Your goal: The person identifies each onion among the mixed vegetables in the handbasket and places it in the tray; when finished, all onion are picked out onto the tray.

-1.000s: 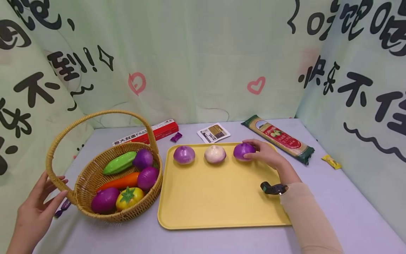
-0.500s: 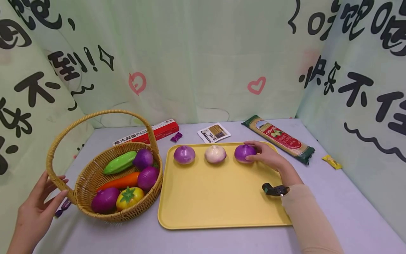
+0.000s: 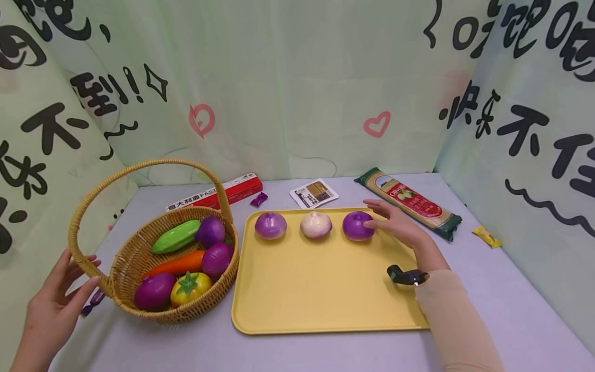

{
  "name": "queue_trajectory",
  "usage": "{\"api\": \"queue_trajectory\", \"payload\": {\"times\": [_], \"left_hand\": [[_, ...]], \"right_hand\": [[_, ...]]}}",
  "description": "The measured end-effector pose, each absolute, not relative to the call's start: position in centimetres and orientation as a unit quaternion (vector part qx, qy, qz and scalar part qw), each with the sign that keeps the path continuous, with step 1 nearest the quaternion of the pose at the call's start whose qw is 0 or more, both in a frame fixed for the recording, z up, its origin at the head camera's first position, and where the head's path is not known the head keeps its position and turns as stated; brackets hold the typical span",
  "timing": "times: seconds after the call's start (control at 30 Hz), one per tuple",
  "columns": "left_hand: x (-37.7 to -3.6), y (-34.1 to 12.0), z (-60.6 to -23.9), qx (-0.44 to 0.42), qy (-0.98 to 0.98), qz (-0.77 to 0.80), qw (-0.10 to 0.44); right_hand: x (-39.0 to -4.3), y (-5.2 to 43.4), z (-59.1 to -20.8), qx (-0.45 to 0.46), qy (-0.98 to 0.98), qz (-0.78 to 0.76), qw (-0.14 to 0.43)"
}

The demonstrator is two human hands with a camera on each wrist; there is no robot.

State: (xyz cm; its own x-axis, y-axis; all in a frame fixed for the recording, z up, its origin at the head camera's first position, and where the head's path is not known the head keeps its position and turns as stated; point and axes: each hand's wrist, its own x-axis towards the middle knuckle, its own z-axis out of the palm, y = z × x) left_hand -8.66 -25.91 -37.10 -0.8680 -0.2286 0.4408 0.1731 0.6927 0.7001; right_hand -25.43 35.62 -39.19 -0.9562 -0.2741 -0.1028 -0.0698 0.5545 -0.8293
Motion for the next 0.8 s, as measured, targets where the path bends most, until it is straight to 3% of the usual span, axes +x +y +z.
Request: {"api": "queue_trajectory", "payload": {"times": [0.8], "left_hand": [[-8.7, -26.0, -37.1, 0.012, -0.882, -0.396, 0.257]], "right_hand": [[-25.8, 34.2, -36.8, -0.119, 0.887, -0.439, 0.081]]}}
